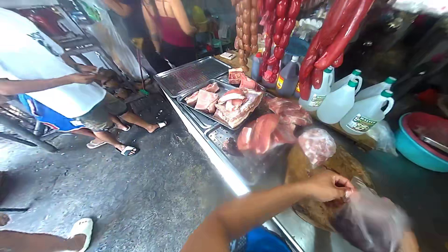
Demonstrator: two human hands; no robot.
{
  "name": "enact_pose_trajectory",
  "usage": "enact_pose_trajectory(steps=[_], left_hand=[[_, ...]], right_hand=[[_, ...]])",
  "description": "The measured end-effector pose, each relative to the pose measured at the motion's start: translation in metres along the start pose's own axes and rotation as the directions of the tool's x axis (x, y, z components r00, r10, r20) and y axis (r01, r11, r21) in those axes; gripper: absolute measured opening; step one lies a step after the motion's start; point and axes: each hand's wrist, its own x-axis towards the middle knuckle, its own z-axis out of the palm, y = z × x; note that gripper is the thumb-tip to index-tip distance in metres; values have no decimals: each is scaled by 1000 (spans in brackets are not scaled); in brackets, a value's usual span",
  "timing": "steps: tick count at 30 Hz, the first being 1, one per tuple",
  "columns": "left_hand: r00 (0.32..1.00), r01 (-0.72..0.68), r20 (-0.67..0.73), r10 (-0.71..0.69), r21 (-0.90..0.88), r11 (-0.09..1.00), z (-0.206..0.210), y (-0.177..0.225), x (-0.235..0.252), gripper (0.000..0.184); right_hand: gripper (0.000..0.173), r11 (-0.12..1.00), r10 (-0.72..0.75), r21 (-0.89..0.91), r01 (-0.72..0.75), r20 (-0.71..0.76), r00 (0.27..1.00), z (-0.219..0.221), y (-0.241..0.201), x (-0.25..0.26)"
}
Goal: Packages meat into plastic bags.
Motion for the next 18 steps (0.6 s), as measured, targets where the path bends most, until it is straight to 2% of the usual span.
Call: enact_pose_trajectory(steps=[1, 3, 6, 8, 11, 14, 16, 18], left_hand=[[995, 77, -59, -78, -21, 997, 6, -10, -3, 18], [965, 180, -169, -202, -137, 974, 17, -37, -8, 21], [890, 140, -301, -343, -536, 833, 29, -75, -7, 17], [866, 91, -317, -387, -661, 744, 36, -83, -8, 24], [859, 63, -340, -382, -671, 739, 46, -91, -9, 22], [859, 83, -353, -371, -619, 781, 52, -101, -12, 19], [869, 85, -348, -352, -596, 799, 57, -111, -14, 17], [866, 77, -372, -334, -560, 825, 60, -113, -14, 15]], right_hand=[[31, 997, -9, -74, 10, 13, 1000, 13, -18, -5], [23, 984, -38, -173, 45, 45, 998, 39, -33, -19], [12, 880, -137, -447, 164, 94, 986, 73, -4, -40], [14, 836, -190, -515, 191, 55, 980, 90, 24, -47], [23, 786, -283, -566, 247, 25, 959, 95, 52, -51], [36, 606, -344, -737, 301, 99, 934, 87, 69, -51], [32, 488, -363, -827, 280, 100, 927, 84, 75, -51], [29, 451, -401, -855, 256, 62, 914, 84, 76, -49]])
